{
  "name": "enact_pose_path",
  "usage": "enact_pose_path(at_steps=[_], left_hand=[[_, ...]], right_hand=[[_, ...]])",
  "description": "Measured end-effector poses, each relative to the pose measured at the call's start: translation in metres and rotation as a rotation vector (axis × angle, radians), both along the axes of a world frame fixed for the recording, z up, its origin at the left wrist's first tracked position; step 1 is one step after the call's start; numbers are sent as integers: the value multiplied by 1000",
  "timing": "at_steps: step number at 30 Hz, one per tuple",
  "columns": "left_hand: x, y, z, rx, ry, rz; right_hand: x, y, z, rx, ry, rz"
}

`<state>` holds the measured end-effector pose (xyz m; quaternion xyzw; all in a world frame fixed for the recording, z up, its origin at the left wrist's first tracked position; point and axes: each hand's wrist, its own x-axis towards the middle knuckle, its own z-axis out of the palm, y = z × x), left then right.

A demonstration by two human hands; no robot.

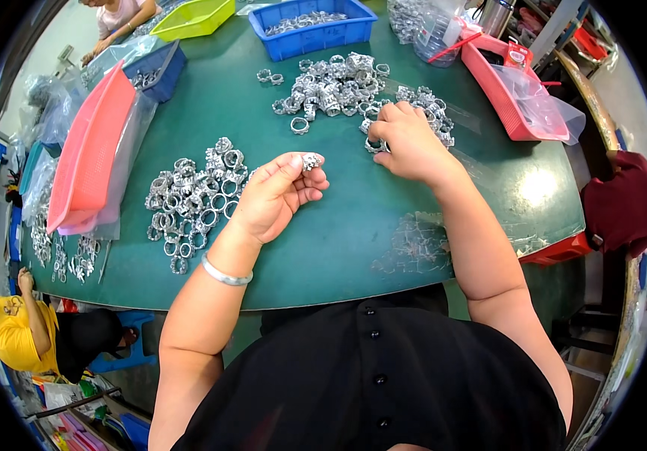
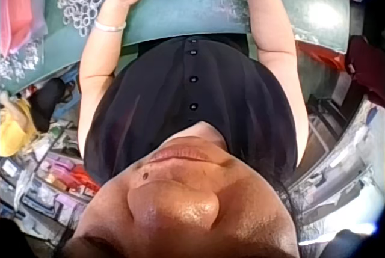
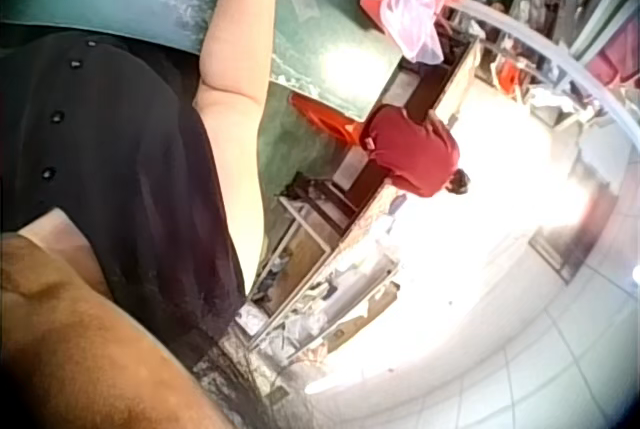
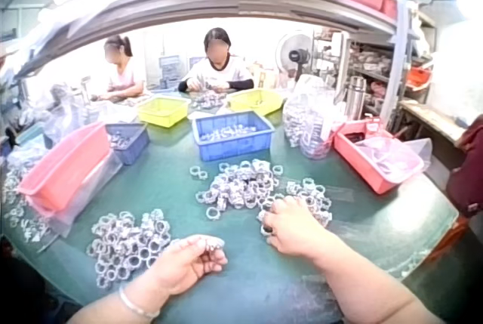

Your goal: The person assembles metal ring components by picking up individual pieces from the table, fitting them together by hand, and placing the assembled parts on the work surface.

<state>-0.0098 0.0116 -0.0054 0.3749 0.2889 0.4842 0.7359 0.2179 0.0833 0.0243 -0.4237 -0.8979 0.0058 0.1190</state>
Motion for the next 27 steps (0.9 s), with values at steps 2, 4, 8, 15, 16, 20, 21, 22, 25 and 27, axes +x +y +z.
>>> enact_pose_path(at_steps=[2,4,8,15,16,20,21,22,25,27], left_hand=[[-1,1,0,-16,-21,-9],[-1,1,1,-32,-42,-16],[0,1,2,-62,-57,-6],[3,-1,3,-16,21,59],[3,-1,2,-17,21,59],[5,-2,2,18,71,102],[5,-3,3,23,81,111],[5,-3,3,22,82,110],[6,-4,5,22,98,127],[6,-4,5,10,94,133]], right_hand=[[-1,0,-3,23,-29,-4],[-3,2,-7,33,-10,-26],[-5,1,-8,25,221,81],[-23,-9,-8,-585,786,381],[-26,-12,-7,-693,849,378],[-27,-16,-5,-815,927,384],[-27,-16,-5,-829,947,386],[-27,-16,-5,-829,948,385],[-27,-17,-4,-855,959,381],[-27,-17,-5,-856,954,390]])
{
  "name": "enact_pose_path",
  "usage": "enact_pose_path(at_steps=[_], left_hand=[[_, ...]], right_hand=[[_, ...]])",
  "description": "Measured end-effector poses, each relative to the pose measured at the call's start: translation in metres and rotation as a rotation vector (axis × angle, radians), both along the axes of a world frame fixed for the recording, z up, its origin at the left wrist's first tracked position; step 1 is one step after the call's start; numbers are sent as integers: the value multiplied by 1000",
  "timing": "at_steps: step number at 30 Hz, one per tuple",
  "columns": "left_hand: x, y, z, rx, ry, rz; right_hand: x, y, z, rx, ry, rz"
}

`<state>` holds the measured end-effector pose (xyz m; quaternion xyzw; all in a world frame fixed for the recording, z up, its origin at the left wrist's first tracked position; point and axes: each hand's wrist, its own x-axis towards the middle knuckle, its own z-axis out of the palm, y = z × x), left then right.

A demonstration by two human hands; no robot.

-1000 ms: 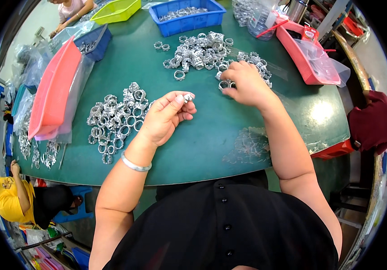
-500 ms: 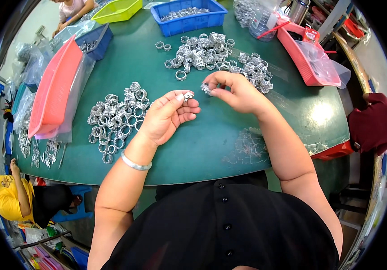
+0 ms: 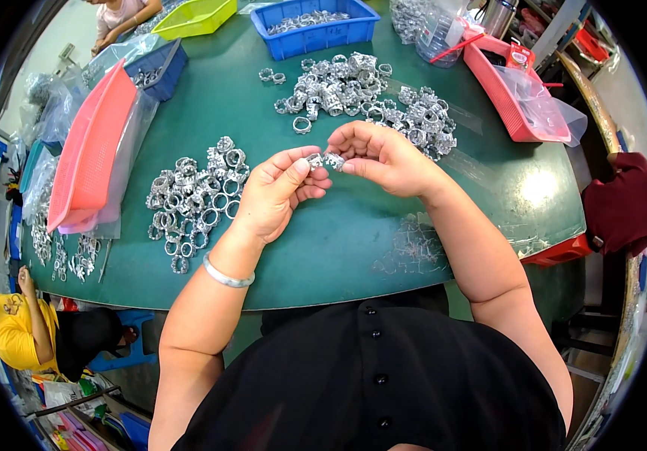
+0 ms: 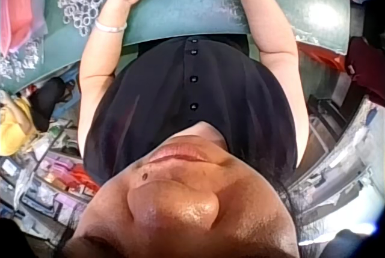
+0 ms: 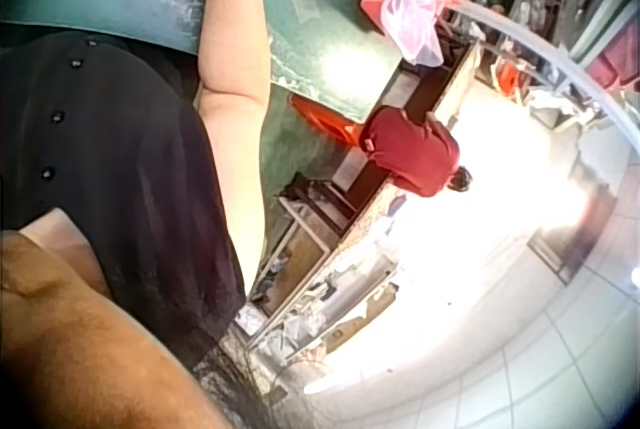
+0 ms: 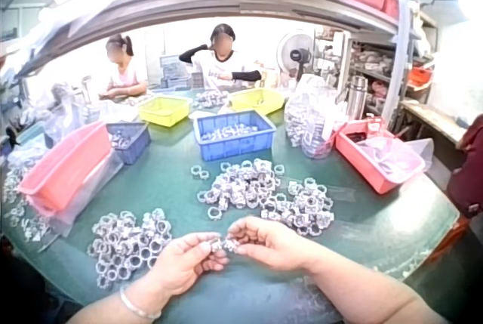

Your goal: The person assembles metal ring components by picking up individual pieces from the table, fitting them together by hand, and placing the assembled parts on the work surface.

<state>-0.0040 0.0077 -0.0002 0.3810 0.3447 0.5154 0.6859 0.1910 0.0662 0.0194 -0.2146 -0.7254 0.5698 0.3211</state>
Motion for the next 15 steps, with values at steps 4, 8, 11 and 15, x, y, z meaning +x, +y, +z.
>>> enact_pose_path(at_steps=[4,8,11,15], left_hand=[[-1,0,-1,-5,-11,-6],[-1,1,-2,-8,-23,-17],[-2,1,-1,-15,-34,-29],[-3,2,-2,-14,-60,-50]], right_hand=[[0,0,-1,7,-1,14],[0,-1,-1,24,-23,14],[1,0,-2,32,-21,17],[0,-1,-2,32,-12,24]])
